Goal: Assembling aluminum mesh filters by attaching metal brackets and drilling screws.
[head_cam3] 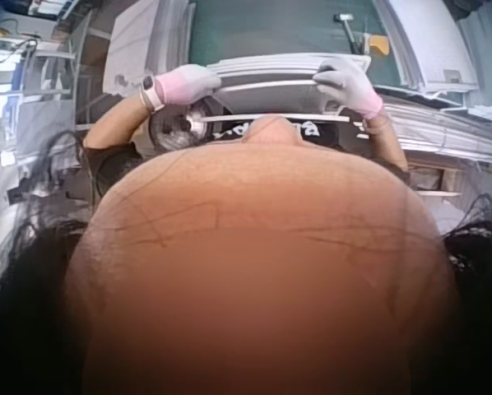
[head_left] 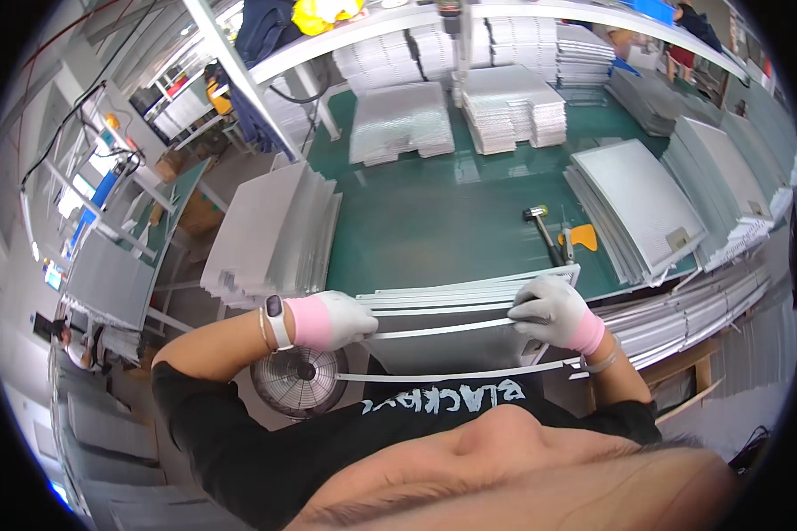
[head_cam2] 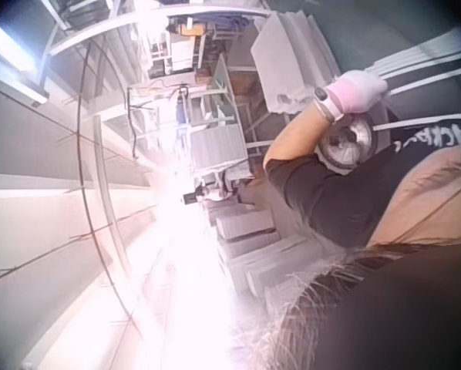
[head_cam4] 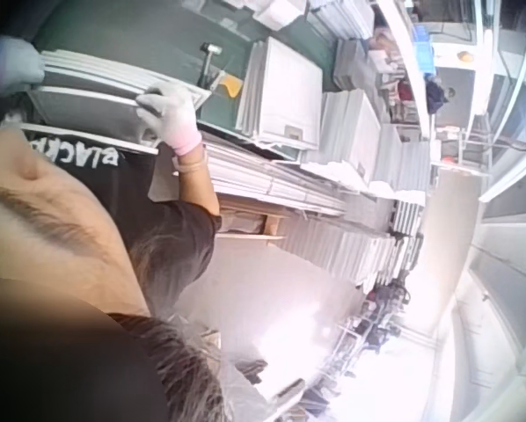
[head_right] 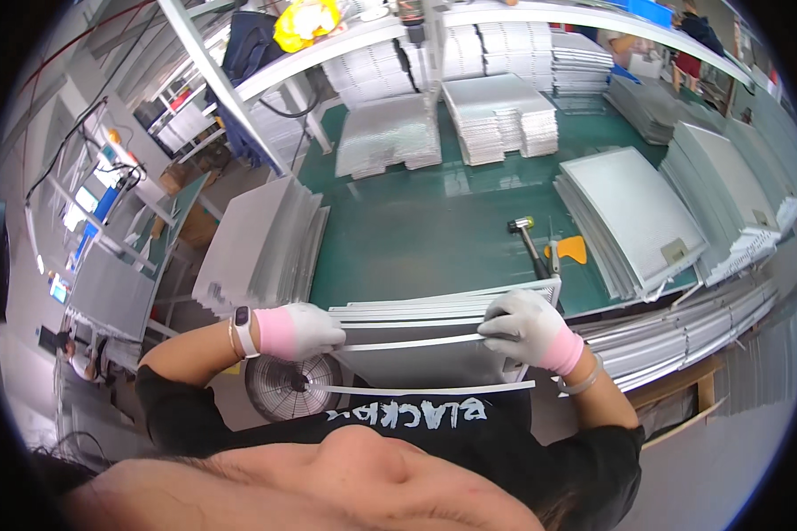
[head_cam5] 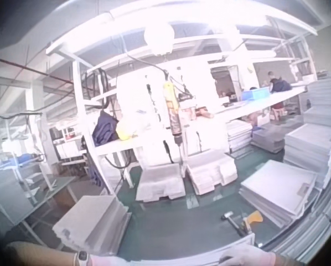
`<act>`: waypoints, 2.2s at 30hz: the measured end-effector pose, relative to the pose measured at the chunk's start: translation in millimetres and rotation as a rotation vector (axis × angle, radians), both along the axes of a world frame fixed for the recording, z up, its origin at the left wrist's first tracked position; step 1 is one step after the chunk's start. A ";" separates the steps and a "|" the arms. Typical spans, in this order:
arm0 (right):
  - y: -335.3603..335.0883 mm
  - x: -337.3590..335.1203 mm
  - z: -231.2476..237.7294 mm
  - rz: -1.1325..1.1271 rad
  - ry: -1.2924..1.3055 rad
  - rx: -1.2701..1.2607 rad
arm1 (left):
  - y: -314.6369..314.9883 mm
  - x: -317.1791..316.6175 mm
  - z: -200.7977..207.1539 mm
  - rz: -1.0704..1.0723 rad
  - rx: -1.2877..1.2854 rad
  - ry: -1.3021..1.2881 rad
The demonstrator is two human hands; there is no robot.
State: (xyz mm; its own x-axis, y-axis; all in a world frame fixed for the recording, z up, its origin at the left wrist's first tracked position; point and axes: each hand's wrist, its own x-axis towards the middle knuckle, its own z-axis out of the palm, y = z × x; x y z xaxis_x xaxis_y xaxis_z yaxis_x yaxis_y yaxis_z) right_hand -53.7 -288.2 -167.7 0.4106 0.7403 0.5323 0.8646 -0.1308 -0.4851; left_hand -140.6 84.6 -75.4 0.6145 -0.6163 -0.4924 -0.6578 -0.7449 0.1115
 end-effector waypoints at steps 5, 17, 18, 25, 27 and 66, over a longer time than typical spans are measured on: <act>0.9 -6.5 -0.3 -0.055 -0.042 0.006 | -8.8 -8.1 -0.9 0.111 0.170 -0.055; 2.4 0.0 -1.2 -0.056 -0.041 0.022 | 12.9 6.5 25.1 0.459 0.011 -0.121; 3.3 -0.2 -1.0 -0.062 -0.039 0.023 | 24.0 14.2 31.6 0.431 -0.085 -0.176; -1.4 5.2 -14.5 -0.177 0.064 0.259 | 18.0 40.4 -14.2 0.638 -0.608 -0.437; -10.0 1.9 -34.3 -0.310 0.182 0.486 | 17.3 25.1 -33.5 0.598 -0.491 -0.648; -7.5 -75.7 -72.4 -0.464 0.657 0.525 | -28.4 -97.9 -164.9 0.837 -1.841 -0.167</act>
State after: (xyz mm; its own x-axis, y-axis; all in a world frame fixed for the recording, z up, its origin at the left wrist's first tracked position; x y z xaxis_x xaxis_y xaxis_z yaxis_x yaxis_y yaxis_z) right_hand -129.4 -295.7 -240.1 0.9372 0.1616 0.3092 0.3162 -0.0192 -0.9485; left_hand -238.5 56.3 -240.3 0.9215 0.1836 0.3422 -0.3628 0.0931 0.9272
